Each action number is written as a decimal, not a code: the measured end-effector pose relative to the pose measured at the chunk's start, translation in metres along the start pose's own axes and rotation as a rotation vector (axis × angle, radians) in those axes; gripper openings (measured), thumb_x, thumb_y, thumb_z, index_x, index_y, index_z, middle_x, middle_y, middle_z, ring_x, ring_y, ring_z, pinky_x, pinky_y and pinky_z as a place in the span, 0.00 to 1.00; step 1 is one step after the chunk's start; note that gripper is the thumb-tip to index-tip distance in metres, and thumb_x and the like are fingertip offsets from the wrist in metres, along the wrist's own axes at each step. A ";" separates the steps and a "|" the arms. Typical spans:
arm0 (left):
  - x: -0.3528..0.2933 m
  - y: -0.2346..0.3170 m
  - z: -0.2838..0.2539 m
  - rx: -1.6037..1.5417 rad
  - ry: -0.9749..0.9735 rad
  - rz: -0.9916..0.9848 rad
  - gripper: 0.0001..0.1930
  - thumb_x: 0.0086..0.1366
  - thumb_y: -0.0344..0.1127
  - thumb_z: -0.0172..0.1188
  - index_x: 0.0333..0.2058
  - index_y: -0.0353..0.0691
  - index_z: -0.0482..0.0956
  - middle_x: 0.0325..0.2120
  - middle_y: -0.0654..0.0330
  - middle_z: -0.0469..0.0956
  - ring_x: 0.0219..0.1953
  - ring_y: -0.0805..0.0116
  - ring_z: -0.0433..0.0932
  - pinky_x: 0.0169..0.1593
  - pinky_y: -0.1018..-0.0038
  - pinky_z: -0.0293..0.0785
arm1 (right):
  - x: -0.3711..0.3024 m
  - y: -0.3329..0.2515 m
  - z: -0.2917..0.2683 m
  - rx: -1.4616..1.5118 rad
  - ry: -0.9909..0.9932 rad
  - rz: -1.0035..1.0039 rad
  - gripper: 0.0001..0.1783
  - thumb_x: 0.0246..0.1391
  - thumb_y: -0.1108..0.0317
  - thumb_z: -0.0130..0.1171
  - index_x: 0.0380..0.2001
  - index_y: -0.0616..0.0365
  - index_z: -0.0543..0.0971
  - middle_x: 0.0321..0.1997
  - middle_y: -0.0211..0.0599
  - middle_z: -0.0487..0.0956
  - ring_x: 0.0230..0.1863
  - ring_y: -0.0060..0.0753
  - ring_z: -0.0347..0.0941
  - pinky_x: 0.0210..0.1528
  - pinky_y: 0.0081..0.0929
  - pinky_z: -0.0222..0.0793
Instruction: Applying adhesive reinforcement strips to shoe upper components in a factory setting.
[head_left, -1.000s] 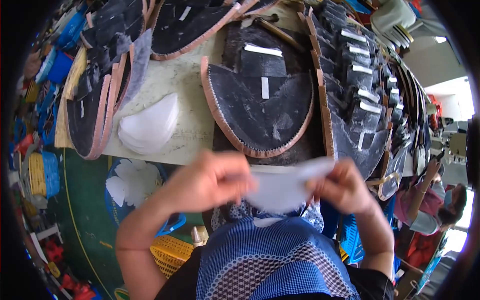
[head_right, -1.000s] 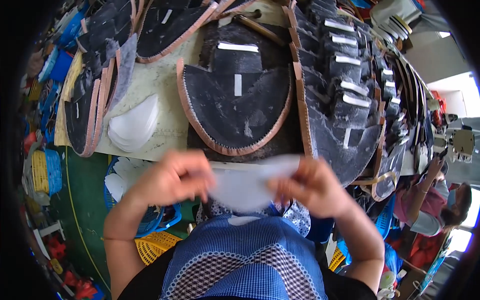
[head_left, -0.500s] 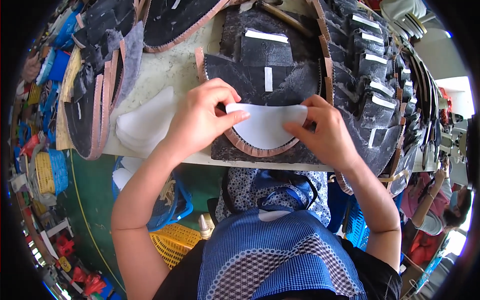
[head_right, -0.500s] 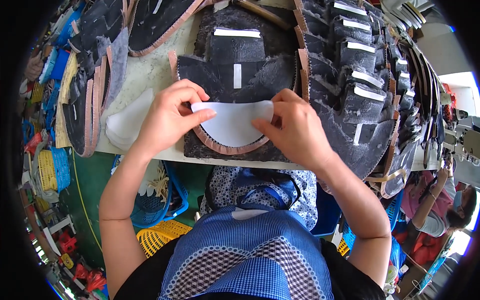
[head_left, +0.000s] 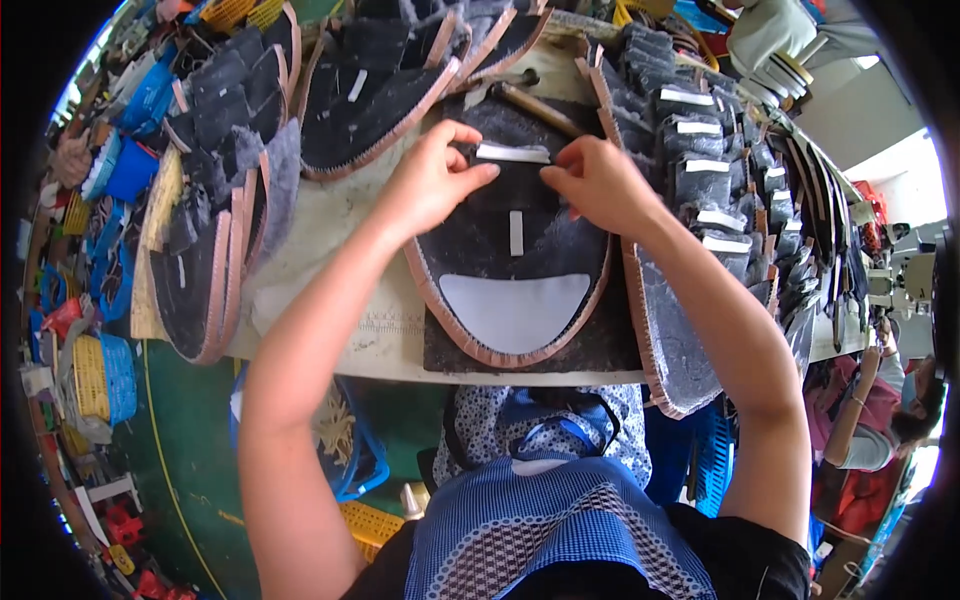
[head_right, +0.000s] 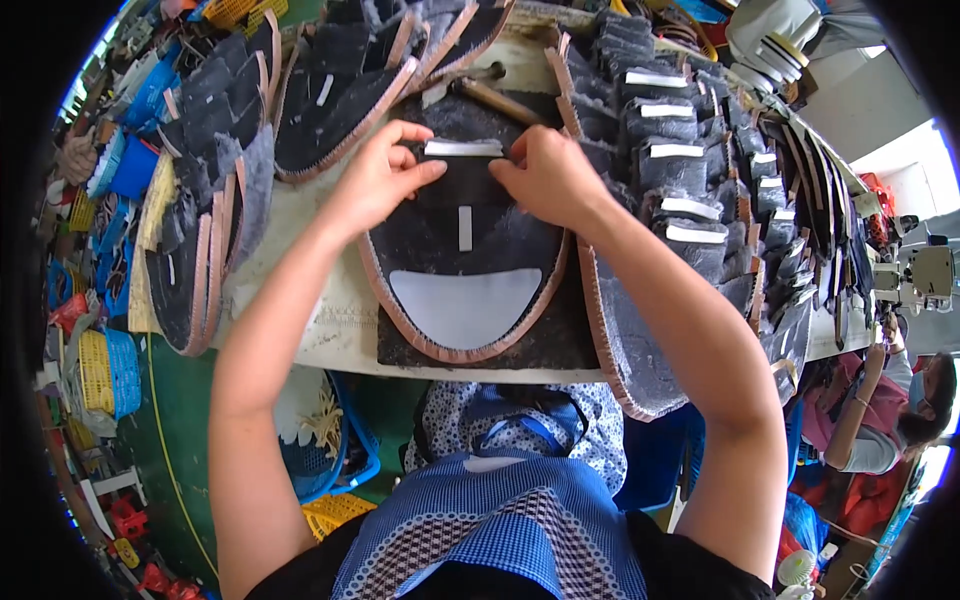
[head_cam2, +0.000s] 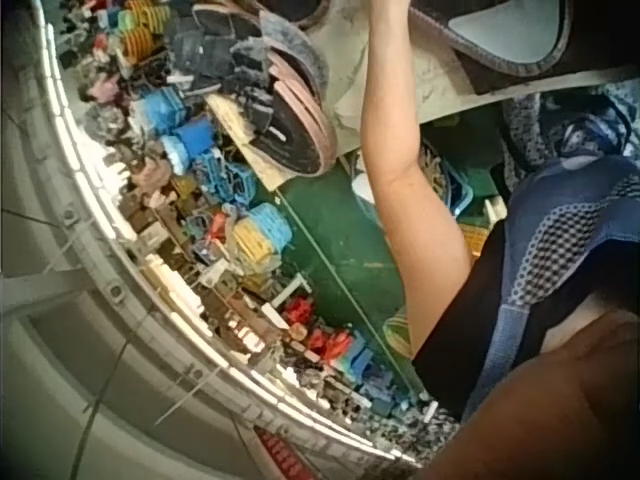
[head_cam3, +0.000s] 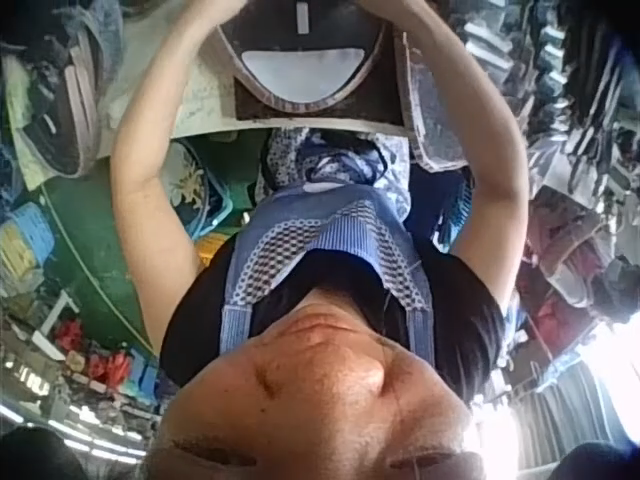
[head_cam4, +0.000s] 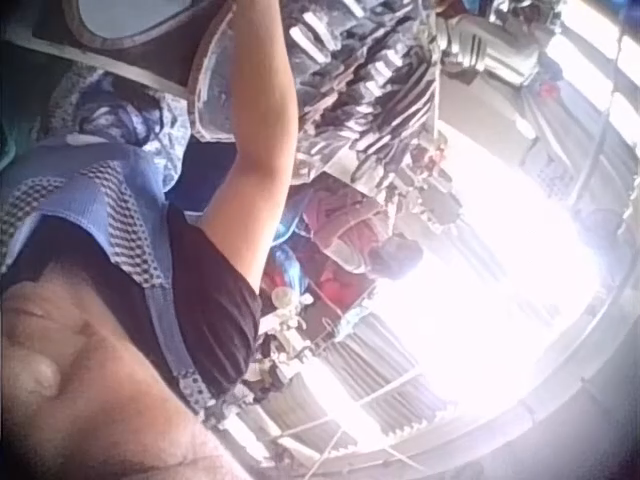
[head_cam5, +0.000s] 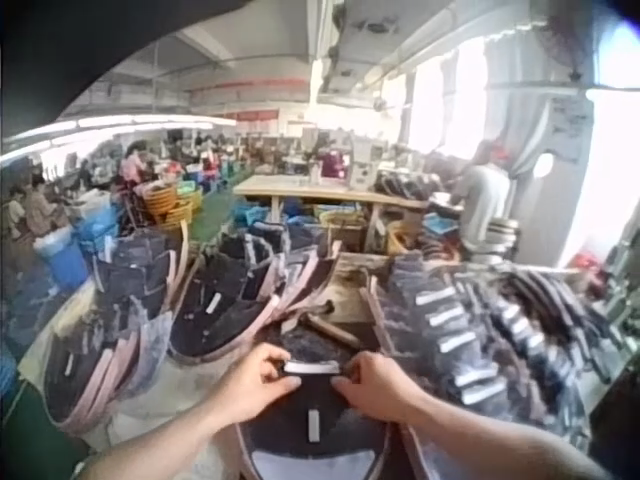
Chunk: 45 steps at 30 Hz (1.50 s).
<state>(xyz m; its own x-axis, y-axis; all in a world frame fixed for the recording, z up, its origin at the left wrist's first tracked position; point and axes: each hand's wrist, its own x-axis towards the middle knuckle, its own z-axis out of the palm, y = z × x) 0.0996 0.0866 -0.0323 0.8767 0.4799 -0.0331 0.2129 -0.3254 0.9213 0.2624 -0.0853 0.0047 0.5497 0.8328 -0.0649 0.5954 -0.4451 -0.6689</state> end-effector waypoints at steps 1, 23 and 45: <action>0.004 -0.016 0.006 -0.024 0.086 0.188 0.20 0.65 0.33 0.69 0.52 0.38 0.73 0.27 0.69 0.76 0.31 0.84 0.74 0.33 0.83 0.68 | 0.004 0.004 0.004 0.100 -0.017 0.047 0.17 0.59 0.62 0.65 0.37 0.70 0.81 0.28 0.42 0.82 0.24 0.32 0.82 0.27 0.28 0.75; -0.046 -0.053 0.010 0.362 0.276 0.263 0.31 0.62 0.39 0.69 0.59 0.34 0.69 0.40 0.48 0.82 0.43 0.51 0.81 0.48 0.60 0.76 | 0.026 0.017 0.045 0.022 0.021 -0.372 0.16 0.50 0.70 0.71 0.39 0.64 0.78 0.30 0.31 0.77 0.30 0.22 0.74 0.37 0.25 0.73; -0.039 -0.008 -0.027 0.654 -0.234 0.627 0.12 0.56 0.27 0.65 0.40 0.34 0.85 0.44 0.53 0.78 0.49 0.54 0.77 0.51 0.62 0.76 | -0.040 -0.020 -0.033 0.542 -0.386 0.397 0.19 0.60 0.69 0.62 0.52 0.64 0.76 0.35 0.39 0.81 0.36 0.21 0.77 0.35 0.25 0.73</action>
<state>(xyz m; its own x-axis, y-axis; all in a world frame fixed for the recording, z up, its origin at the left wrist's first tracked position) 0.0521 0.0928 -0.0284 0.9629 -0.0915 0.2539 -0.1903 -0.8973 0.3984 0.2482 -0.1206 0.0448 0.3597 0.7445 -0.5625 -0.0281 -0.5939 -0.8040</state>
